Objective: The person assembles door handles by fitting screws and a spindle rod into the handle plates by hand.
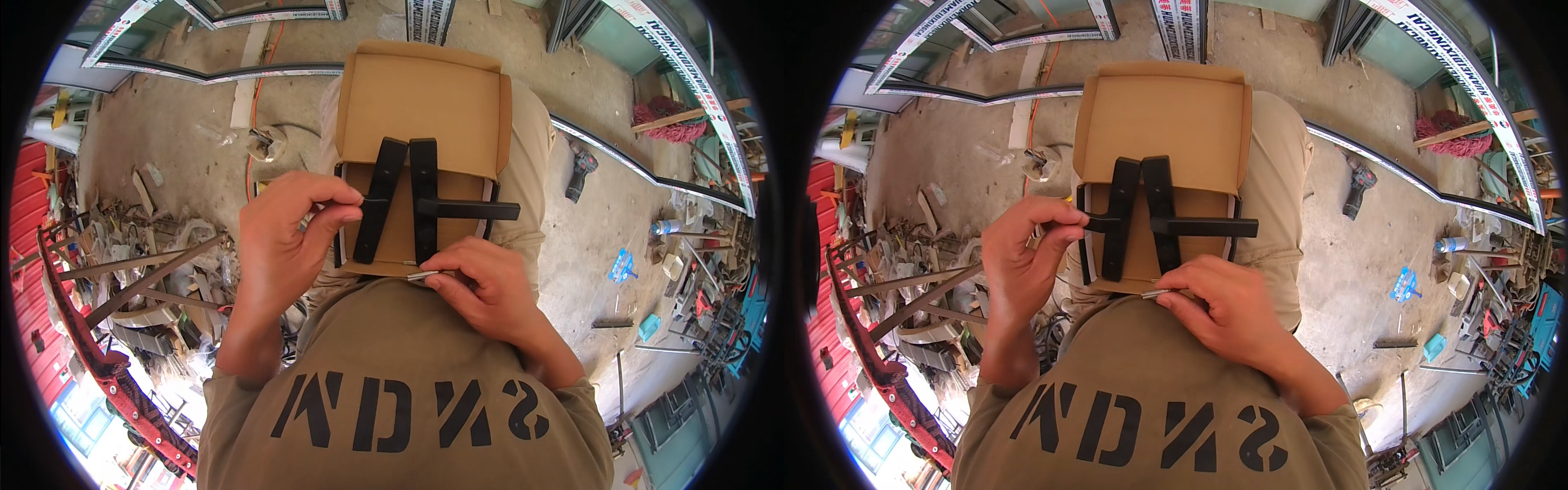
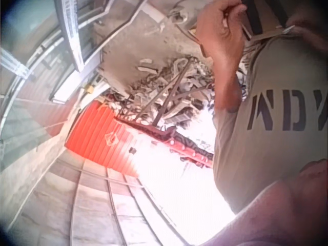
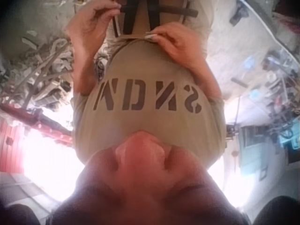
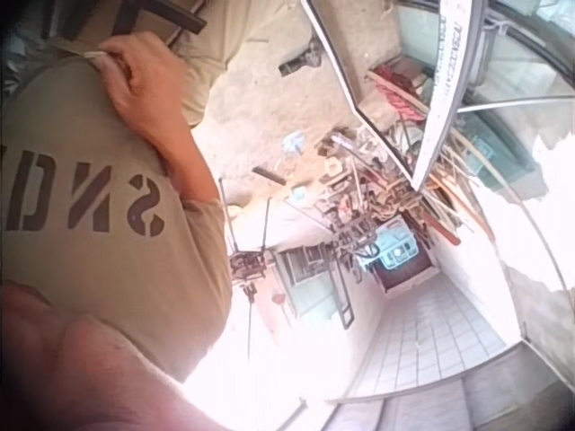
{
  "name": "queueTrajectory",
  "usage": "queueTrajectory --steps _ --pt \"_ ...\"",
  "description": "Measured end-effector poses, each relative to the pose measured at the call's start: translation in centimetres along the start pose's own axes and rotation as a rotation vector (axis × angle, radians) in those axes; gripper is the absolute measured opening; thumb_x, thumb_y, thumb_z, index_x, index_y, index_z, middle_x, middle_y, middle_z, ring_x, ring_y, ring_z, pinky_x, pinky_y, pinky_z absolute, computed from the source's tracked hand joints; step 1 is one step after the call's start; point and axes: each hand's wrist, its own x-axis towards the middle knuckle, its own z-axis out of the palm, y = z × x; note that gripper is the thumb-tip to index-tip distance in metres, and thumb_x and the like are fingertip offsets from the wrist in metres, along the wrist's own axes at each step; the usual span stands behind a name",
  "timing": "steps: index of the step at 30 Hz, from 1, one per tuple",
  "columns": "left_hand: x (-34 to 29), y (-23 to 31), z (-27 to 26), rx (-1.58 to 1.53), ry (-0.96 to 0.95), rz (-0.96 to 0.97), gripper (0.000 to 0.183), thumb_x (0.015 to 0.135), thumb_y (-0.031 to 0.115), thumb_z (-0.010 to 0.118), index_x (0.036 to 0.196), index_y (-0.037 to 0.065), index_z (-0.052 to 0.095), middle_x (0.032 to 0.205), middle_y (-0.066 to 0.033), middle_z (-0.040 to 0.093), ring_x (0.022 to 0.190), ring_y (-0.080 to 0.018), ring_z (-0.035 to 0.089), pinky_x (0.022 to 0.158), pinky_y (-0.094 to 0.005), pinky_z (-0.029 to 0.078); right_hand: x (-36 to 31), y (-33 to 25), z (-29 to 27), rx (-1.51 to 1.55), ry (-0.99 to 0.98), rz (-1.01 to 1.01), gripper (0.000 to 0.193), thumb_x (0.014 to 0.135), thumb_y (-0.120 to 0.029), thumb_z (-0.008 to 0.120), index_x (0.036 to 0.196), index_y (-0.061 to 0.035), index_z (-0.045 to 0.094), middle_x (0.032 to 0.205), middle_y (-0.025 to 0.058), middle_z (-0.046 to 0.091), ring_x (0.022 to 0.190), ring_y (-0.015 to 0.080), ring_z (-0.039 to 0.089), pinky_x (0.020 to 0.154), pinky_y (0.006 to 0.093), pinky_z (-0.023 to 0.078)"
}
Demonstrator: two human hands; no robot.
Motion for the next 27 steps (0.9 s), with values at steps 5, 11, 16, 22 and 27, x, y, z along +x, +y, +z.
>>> queueTrajectory --steps 5,11,16,22,27 --pt "1.2 -1.3 0.8 0.338 -0.027 0.168 0.024 0.089 0.007 0.089 0.107 0.004 0.075 0.102 -0.0075 0.079 0.096 -0.0261 0.074 0.085 -0.0369 0.057 0.6 -0.9 1.4 0.015 -0.008 0.040 0.014 0.096 -0.015 0.085 0.107 -0.0081 0.080 0.125 0.0133 0.077 0.082 0.0277 0.078 0.074 0.0372 0.062" --pt "1.2 -2.3 0.8 0.544 -0.112 0.153 0.023 0.097 0.015 0.085 0.107 0.004 0.068 0.101 -0.0077 0.075 0.090 -0.0258 0.070 0.084 -0.0367 0.056 1.3 -1.5 2.9 -0.018 -0.064 0.041 0.014 0.098 -0.014 0.085 0.111 -0.0107 0.081 0.153 0.0210 0.067 0.089 0.0258 0.080 0.077 0.0348 0.062" --pt "-0.2 -4.0 0.3 0.064 -0.032 -0.093 0.023 0.102 0.019 0.081 0.109 0.005 0.065 0.097 -0.0077 0.072 0.089 -0.0202 0.067 0.085 -0.0344 0.054 1.9 -1.5 3.2 0.024 -0.019 0.104 0.014 0.097 -0.017 0.085 0.109 -0.0120 0.081 0.155 0.0253 0.064 0.087 0.0300 0.081 0.078 0.0371 0.063" --pt "-1.9 -4.6 0.7 -0.394 0.037 -0.126 0.024 0.109 0.018 0.076 0.113 0.004 0.058 0.104 -0.0075 0.073 0.095 -0.0115 0.066 0.090 -0.0278 0.054 2.8 -0.8 3.7 0.102 -0.098 -0.053 0.015 0.095 -0.020 0.086 0.109 -0.0164 0.082 0.139 0.0201 0.070 0.095 0.0337 0.076 0.083 0.0409 0.061" --pt "-2.5 -4.8 0.5 -0.638 0.034 -0.126 0.024 0.107 0.015 0.078 0.113 0.005 0.058 0.109 -0.0098 0.075 0.099 -0.0135 0.069 0.092 -0.0299 0.056 3.3 -1.2 3.6 0.075 -0.120 -0.190 0.018 0.092 -0.019 0.088 0.109 -0.0170 0.082 0.121 0.0141 0.070 0.104 0.0346 0.070 0.086 0.0426 0.059"
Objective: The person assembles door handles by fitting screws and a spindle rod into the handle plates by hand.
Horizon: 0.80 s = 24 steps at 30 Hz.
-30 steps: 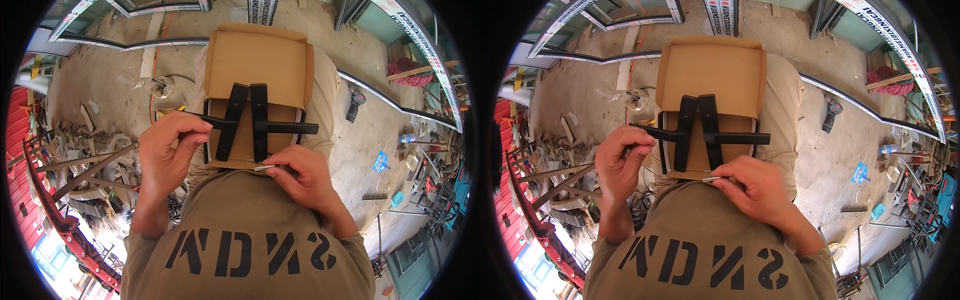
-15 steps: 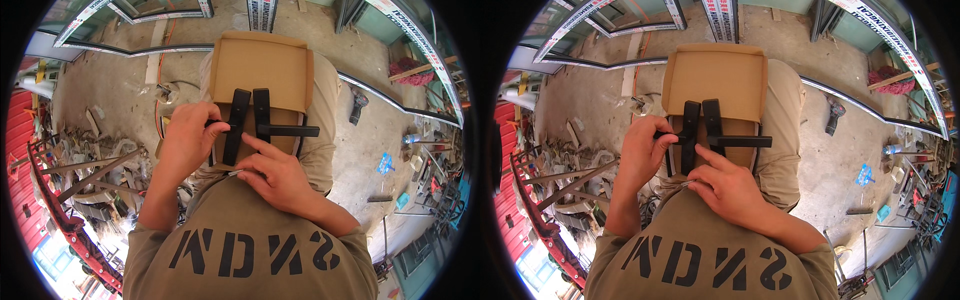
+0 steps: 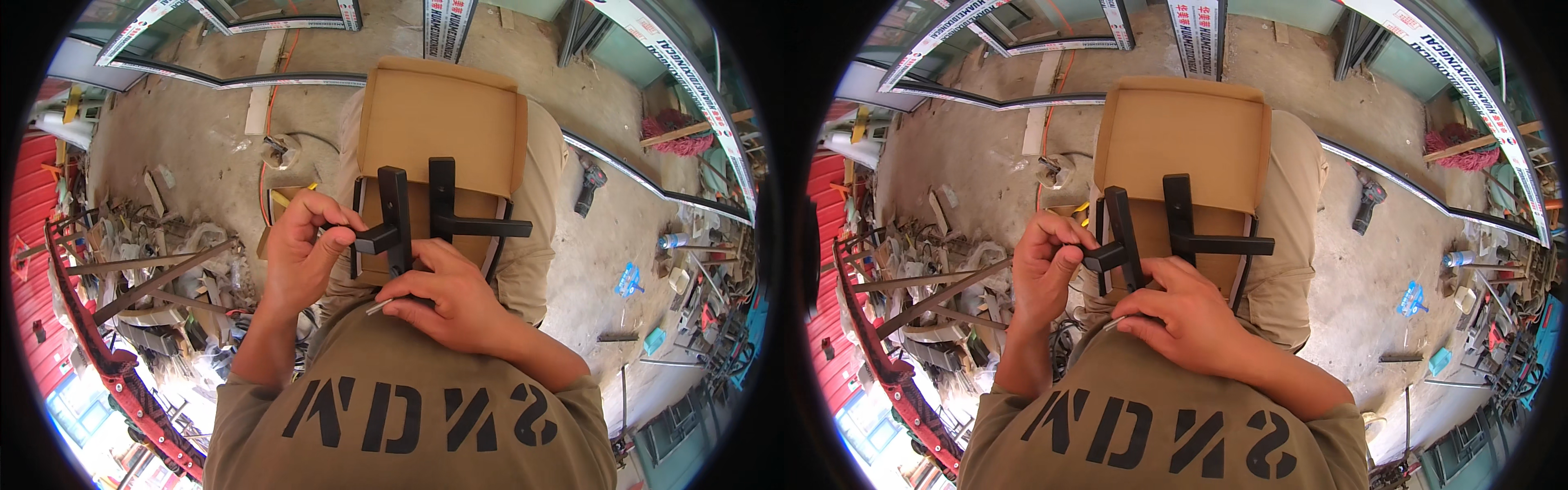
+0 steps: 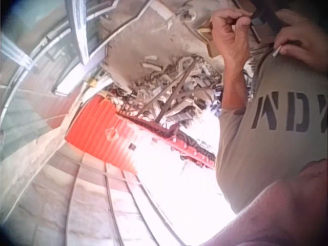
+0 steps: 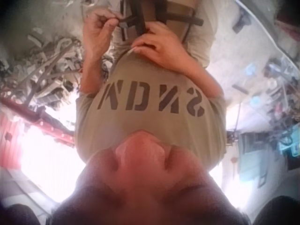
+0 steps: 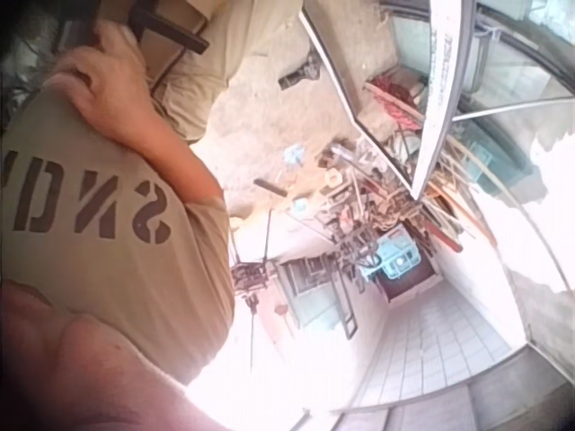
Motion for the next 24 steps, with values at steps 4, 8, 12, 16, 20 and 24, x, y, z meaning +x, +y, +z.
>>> queueTrajectory --steps 4,8,12,16,20,24 --pt "0.3 0.7 -0.7 -0.049 -0.048 -0.099 0.023 0.100 0.011 0.085 0.111 0.004 0.065 0.117 -0.0142 0.077 0.107 -0.0177 0.074 0.096 -0.0326 0.059 0.0 -0.4 0.5 -0.147 0.062 0.048 0.017 0.090 -0.016 0.089 0.106 -0.0131 0.082 0.115 0.0118 0.072 0.095 0.0327 0.071 0.080 0.0419 0.059" --pt "1.0 1.9 -0.6 0.008 -0.083 -0.190 0.020 0.095 0.008 0.089 0.106 0.005 0.072 0.132 -0.0175 0.075 0.112 -0.0208 0.075 0.099 -0.0356 0.060 -0.4 -0.5 0.7 -0.215 0.079 0.014 0.018 0.087 -0.011 0.090 0.102 -0.0113 0.081 0.104 0.0090 0.073 0.088 0.0317 0.071 0.072 0.0418 0.058" --pt "1.7 2.5 -0.6 -0.021 -0.046 -0.250 0.023 0.090 0.013 0.094 0.097 0.007 0.073 0.133 -0.0196 0.074 0.105 -0.0188 0.076 0.094 -0.0339 0.060 -0.4 -1.1 1.0 -0.340 0.085 -0.044 0.019 0.084 -0.009 0.090 0.101 -0.0105 0.080 0.102 0.0090 0.073 0.085 0.0307 0.071 0.070 0.0420 0.059" --pt "1.9 2.7 -1.5 -0.022 -0.165 -0.237 0.024 0.085 0.007 0.096 0.093 0.006 0.074 0.133 -0.0202 0.075 0.107 -0.0194 0.077 0.093 -0.0332 0.062 -0.6 -1.4 1.0 -0.403 0.009 -0.044 0.017 0.091 -0.014 0.082 0.106 -0.0072 0.078 0.107 0.0095 0.073 0.091 0.0288 0.073 0.068 0.0420 0.060" --pt "1.5 1.9 -1.3 -0.044 -0.115 -0.253 0.024 0.081 0.002 0.097 0.092 0.005 0.075 0.131 -0.0208 0.075 0.109 -0.0207 0.077 0.094 -0.0343 0.063 0.1 -1.3 1.3 -0.322 0.105 -0.024 0.020 0.084 -0.009 0.088 0.102 -0.0095 0.080 0.099 0.0084 0.073 0.083 0.0283 0.072 0.068 0.0403 0.060" --pt "1.6 1.6 -0.8 -0.093 -0.114 -0.215 0.025 0.081 0.000 0.096 0.092 0.005 0.075 0.130 -0.0204 0.076 0.109 -0.0220 0.077 0.094 -0.0356 0.063 -0.2 -1.4 1.4 -0.330 0.042 0.013 0.015 0.091 -0.014 0.081 0.105 -0.0080 0.078 0.104 0.0095 0.071 0.093 0.0292 0.072 0.069 0.0423 0.061"
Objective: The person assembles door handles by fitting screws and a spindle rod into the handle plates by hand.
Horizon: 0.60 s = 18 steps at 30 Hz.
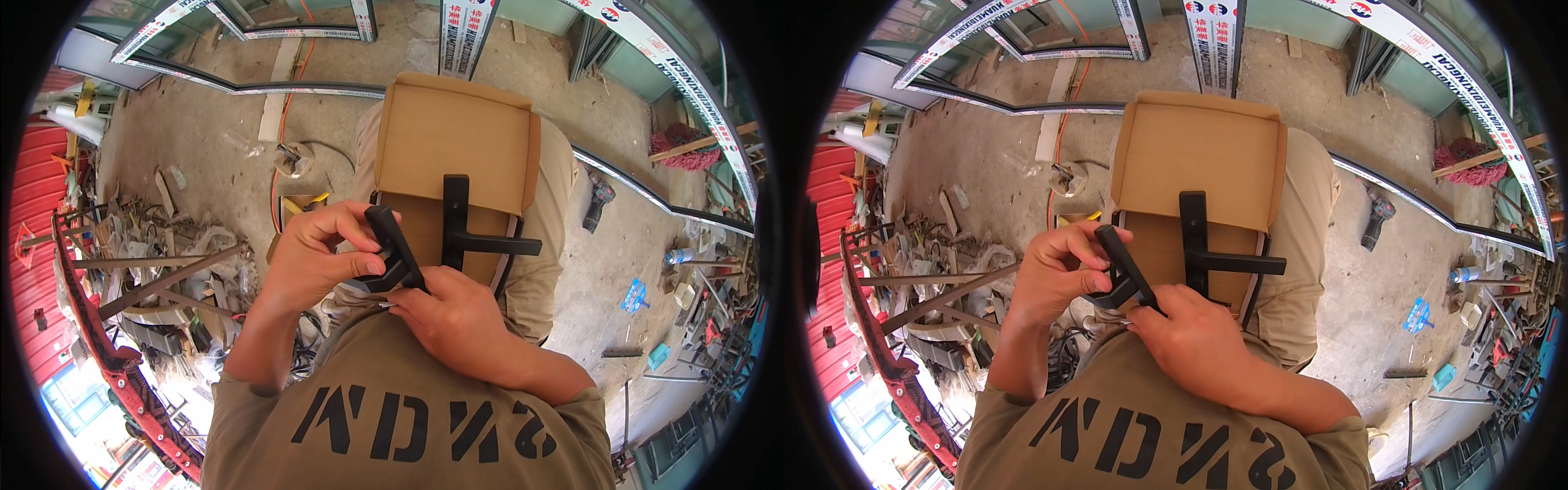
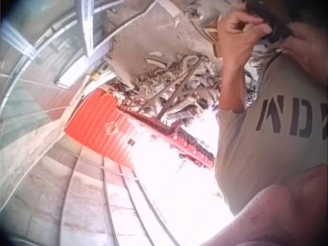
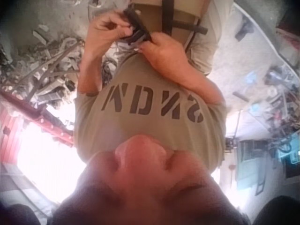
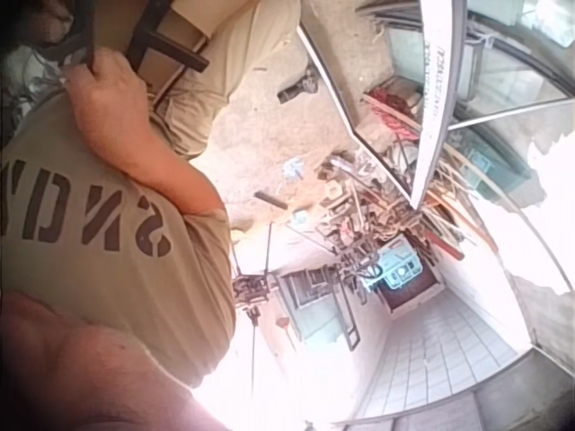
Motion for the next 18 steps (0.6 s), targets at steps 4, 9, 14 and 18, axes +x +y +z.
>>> queueTrajectory --steps 4,9,14,18 --pt "0.1 0.3 0.1 0.057 -0.019 -0.042 0.025 0.081 0.000 0.096 0.091 0.005 0.074 0.125 -0.0191 0.077 0.109 -0.0237 0.077 0.094 -0.0364 0.064 -0.2 0.0 0.3 -0.071 -0.025 -0.027 0.013 0.091 -0.013 0.080 0.103 -0.0085 0.077 0.102 0.0087 0.070 0.091 0.0286 0.072 0.068 0.0418 0.061" --pt "-0.1 -0.2 0.3 0.030 0.038 -0.026 0.026 0.082 -0.002 0.095 0.091 0.005 0.072 0.119 -0.0181 0.077 0.105 -0.0243 0.078 0.091 -0.0364 0.065 0.0 -0.1 0.2 -0.052 0.024 -0.041 0.015 0.088 -0.011 0.078 0.103 -0.0096 0.077 0.101 0.0083 0.068 0.089 0.0279 0.071 0.067 0.0413 0.060" --pt "0.0 -0.3 0.3 -0.003 0.040 -0.110 0.033 0.082 -0.003 0.096 0.091 0.008 0.065 0.109 -0.0149 0.078 0.099 -0.0238 0.079 0.086 -0.0361 0.066 -0.1 0.0 0.0 -0.056 -0.005 -0.056 0.017 0.087 -0.010 0.077 0.104 -0.0113 0.077 0.101 0.0081 0.068 0.089 0.0280 0.070 0.067 0.0427 0.060" --pt "0.1 -0.6 -0.2 -0.017 0.044 -0.070 0.040 0.080 0.001 0.099 0.097 0.010 0.064 0.103 -0.0120 0.076 0.097 -0.0239 0.080 0.085 -0.0346 0.066 0.0 0.0 -0.8 -0.038 -0.039 -0.072 0.015 0.088 -0.013 0.079 0.103 -0.0121 0.077 0.108 0.0088 0.071 0.088 0.0278 0.070 0.067 0.0422 0.060"
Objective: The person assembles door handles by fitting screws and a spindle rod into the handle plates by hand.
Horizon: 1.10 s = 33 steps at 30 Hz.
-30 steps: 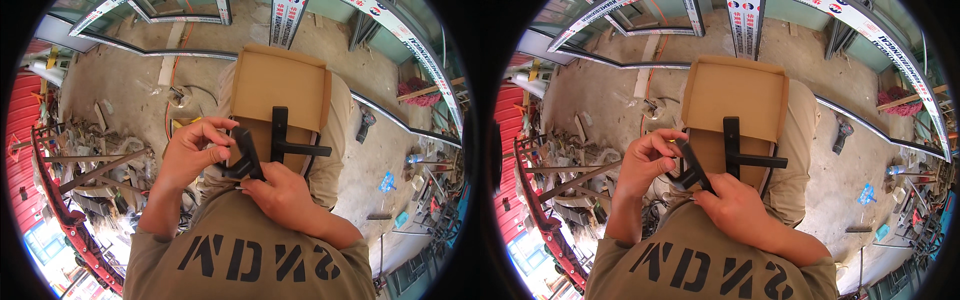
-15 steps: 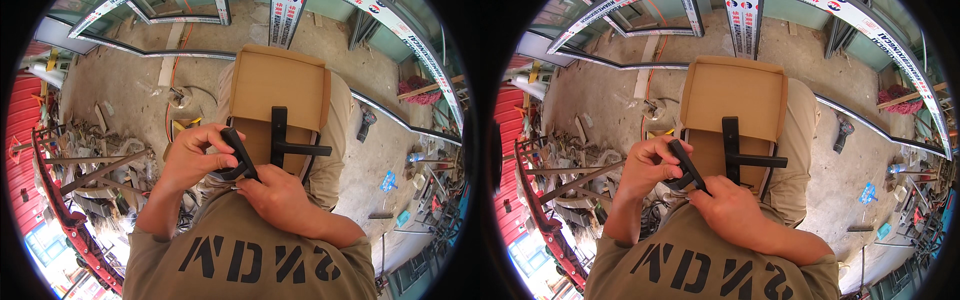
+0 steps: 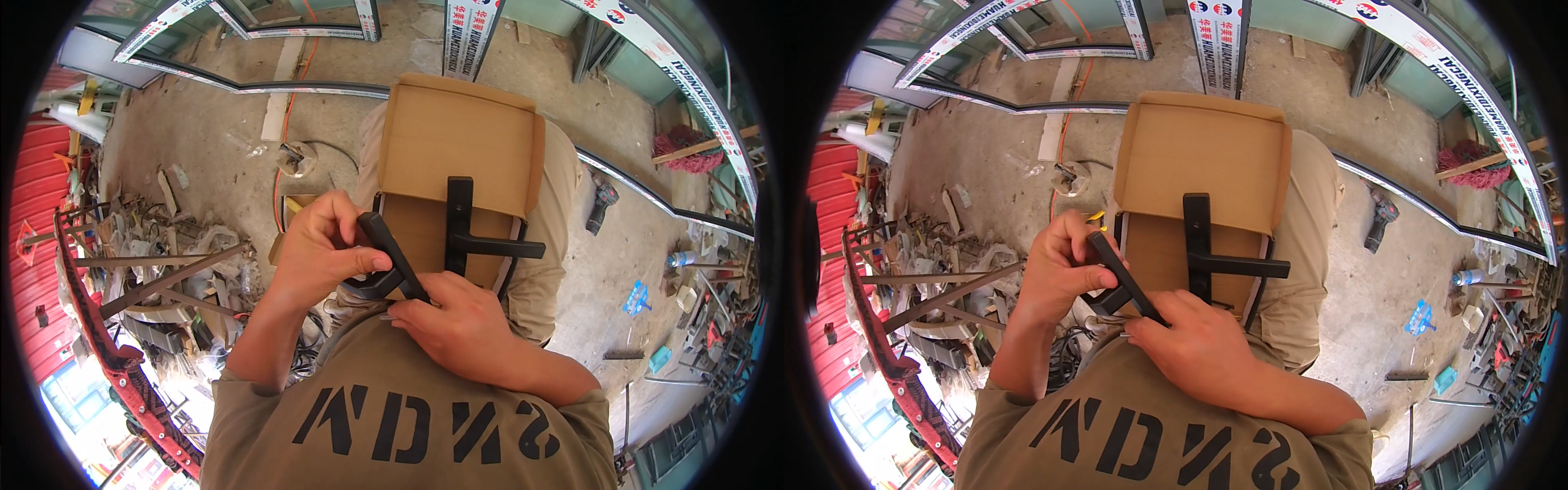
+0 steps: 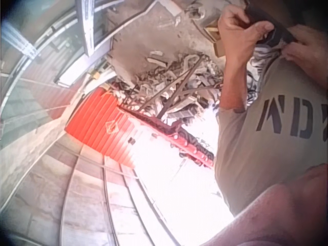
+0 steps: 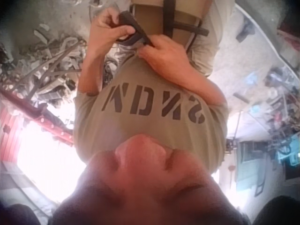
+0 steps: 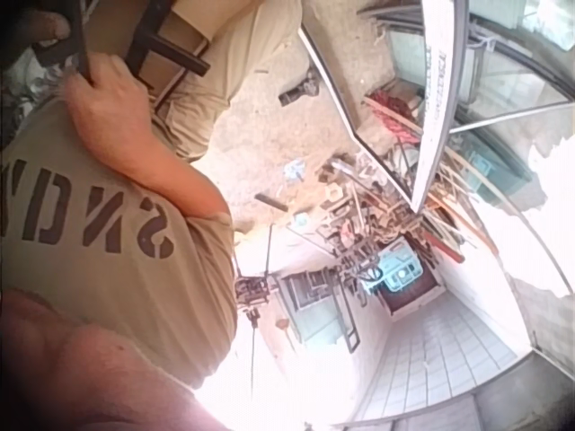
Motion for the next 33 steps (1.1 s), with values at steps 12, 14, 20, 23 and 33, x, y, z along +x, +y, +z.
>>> queueTrajectory --steps 12,14,20,23,33 --pt "1.9 -2.0 -2.6 -0.361 -0.302 0.070 0.037 0.080 0.014 0.101 0.101 0.010 0.070 0.121 -0.0122 0.070 0.097 -0.0206 0.075 0.086 -0.0328 0.061 -1.3 2.5 -2.2 0.869 0.083 0.219 0.018 0.109 -0.013 0.074 0.121 0.0000 0.073 0.126 0.0145 0.078 0.106 0.0187 0.077 0.089 0.0314 0.063" --pt "2.6 -2.4 -2.9 -0.394 -0.452 0.117 0.034 0.083 0.016 0.099 0.098 0.011 0.070 0.129 -0.0148 0.065 0.095 -0.0214 0.074 0.085 -0.0340 0.060 -1.2 2.7 -2.0 1.100 0.061 0.319 0.020 0.111 -0.014 0.071 0.124 0.0011 0.071 0.126 0.0138 0.078 0.109 0.0187 0.077 0.092 0.0318 0.063" --pt "4.0 -2.0 -2.7 -0.453 -0.631 0.132 0.024 0.088 0.013 0.096 0.094 0.010 0.073 0.125 -0.0194 0.062 0.098 -0.0279 0.075 0.100 -0.0448 0.062 0.1 3.6 -1.7 1.450 -0.045 0.448 0.021 0.117 -0.018 0.060 0.127 -0.0002 0.064 0.125 0.0135 0.076 0.112 0.0195 0.076 0.097 0.0341 0.063" --pt "4.1 -1.7 -2.7 -0.431 -0.695 0.156 0.028 0.087 0.020 0.097 0.092 0.008 0.071 0.126 -0.0185 0.064 0.101 -0.0286 0.076 0.096 -0.0427 0.062 0.7 4.0 -1.4 1.655 -0.108 0.508 0.021 0.119 -0.021 0.056 0.127 -0.0021 0.062 0.125 0.0140 0.076 0.110 0.0213 0.077 0.095 0.0356 0.065" --pt "4.1 -0.9 -2.3 -0.325 -0.638 0.038 0.032 0.088 0.026 0.096 0.094 0.008 0.071 0.108 -0.0121 0.061 0.098 -0.0304 0.080 0.090 -0.0450 0.068 1.5 3.2 -0.5 1.881 -0.039 0.585 0.020 0.117 -0.020 0.054 0.127 -0.0041 0.060 0.115 0.0120 0.074 0.101 0.0216 0.077 0.085 0.0349 0.064"
